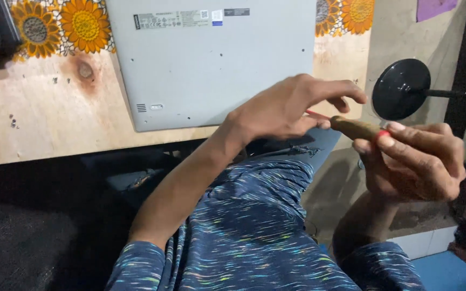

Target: The person uses a red screwdriver to remove screws from the bottom panel of a silver laptop. They place the removed screws on the wooden table next to the laptop.

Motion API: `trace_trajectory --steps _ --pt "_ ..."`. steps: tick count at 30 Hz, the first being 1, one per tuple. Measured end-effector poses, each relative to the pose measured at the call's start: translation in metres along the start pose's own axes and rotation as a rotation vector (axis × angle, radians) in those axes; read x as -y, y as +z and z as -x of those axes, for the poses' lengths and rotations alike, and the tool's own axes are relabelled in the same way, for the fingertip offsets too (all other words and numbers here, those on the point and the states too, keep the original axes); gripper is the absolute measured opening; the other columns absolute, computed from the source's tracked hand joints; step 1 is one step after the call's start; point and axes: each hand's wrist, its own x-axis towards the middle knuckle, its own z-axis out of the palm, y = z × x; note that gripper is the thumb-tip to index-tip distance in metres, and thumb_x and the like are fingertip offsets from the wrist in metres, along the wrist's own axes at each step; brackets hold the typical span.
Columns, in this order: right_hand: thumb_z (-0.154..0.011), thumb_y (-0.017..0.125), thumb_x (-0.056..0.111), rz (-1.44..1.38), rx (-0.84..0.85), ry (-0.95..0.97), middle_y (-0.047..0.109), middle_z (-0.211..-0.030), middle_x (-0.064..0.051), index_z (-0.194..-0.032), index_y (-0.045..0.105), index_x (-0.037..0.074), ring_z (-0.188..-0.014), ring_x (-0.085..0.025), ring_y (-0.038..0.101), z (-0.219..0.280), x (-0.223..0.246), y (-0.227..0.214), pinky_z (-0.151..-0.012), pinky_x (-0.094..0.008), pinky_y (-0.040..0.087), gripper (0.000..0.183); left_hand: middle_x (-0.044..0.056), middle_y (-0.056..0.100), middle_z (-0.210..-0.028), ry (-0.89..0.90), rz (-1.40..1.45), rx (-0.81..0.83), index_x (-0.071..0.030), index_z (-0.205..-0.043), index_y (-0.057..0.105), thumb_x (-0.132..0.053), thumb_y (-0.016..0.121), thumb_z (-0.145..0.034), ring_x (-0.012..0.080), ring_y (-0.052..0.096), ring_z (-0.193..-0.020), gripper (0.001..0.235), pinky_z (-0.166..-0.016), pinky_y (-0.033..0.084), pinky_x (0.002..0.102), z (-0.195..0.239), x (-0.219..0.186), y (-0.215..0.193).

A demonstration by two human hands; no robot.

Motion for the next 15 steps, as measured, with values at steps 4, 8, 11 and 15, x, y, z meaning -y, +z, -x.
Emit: trace_trajectory --steps 4,8,11,15 --pt "-0.081 0.096 0.009 0.055 -0.093 0.022 0.050 -0.086 -0.019 -0.097 0.063 0.003 -0.063 -0.024 0.049 0.007 0.001 0.011 -0.053 -0.040 0.039 0.037 0.004 0.073 -0.105 0.074 -0.091 -0.028 -0.014 -0.111 0.063 0.001 0.075 -0.078 0.0201 0.070 -0.096 0.037 -0.078 0.053 0.033 -0.004 0.011 0.000" --pt "-0.085 0.085 0.022 0.119 -0.122 0.014 0.052 -0.092 -0.025 -0.094 0.060 -0.002 -0.071 -0.033 0.057 0.001 0.013 0.015 -0.057 -0.045 0.045 0.036 0.002 0.072 -0.085 0.038 -0.058 0.024 -0.012 -0.089 0.070 0.003 0.078 -0.072 0.0132 0.069 -0.073 0.025 -0.061 0.053 0.027 -0.011 0.020 0.004" --pt "-0.089 0.077 0.012 0.070 0.047 0.055 0.059 -0.099 -0.033 -0.096 0.058 -0.007 -0.082 -0.041 0.065 -0.009 0.028 0.000 -0.068 -0.048 0.054 0.028 0.001 0.071 -0.076 0.082 -0.097 0.049 -0.012 -0.082 0.068 0.006 0.076 -0.071 0.0125 0.067 -0.066 0.022 -0.055 0.050 0.027 -0.014 0.028 0.005" --pt "-0.105 0.066 -0.004 0.273 0.397 0.253 0.069 -0.109 -0.029 -0.103 0.076 0.001 -0.090 -0.035 0.068 -0.031 0.057 -0.018 -0.075 -0.043 0.052 0.011 -0.001 0.071 -0.082 0.007 -0.302 0.052 -0.017 -0.083 0.068 -0.018 0.082 -0.077 0.0131 0.066 -0.081 0.015 -0.070 0.052 0.030 -0.004 0.045 0.001"
